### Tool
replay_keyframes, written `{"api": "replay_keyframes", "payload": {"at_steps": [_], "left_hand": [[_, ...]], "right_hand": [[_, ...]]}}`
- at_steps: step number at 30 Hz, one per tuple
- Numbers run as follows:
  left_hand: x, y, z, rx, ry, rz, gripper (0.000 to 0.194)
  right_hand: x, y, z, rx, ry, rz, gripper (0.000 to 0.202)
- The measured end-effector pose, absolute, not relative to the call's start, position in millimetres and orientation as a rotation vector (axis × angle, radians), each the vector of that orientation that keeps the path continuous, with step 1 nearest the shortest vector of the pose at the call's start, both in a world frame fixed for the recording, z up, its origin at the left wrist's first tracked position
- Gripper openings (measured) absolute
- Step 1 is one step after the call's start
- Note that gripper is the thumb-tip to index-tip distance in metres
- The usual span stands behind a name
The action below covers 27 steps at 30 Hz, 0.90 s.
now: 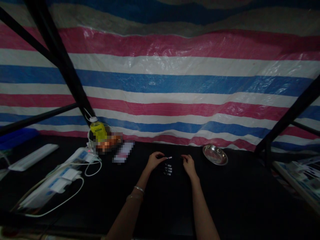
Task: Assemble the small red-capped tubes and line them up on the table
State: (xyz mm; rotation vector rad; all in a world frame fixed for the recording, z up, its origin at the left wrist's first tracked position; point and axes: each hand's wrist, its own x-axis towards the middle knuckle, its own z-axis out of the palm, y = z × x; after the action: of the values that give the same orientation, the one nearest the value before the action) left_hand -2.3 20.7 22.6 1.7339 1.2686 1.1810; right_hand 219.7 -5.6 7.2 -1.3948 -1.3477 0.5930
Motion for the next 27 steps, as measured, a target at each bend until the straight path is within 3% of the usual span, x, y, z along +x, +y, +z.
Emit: {"api": "replay_keyframes", "payload": {"at_steps": [17,27], "left_hand": [[-6,21,17,1.899,1.247,1.248,0.010],[-5,19,17,1.857,1.255,1.235,0.011]], "right_hand": [[221,-11,11,-1.653,-1.318,0.313,0.023],[174,-27,35,-1.310,-1.678,0.540,0.010]]}}
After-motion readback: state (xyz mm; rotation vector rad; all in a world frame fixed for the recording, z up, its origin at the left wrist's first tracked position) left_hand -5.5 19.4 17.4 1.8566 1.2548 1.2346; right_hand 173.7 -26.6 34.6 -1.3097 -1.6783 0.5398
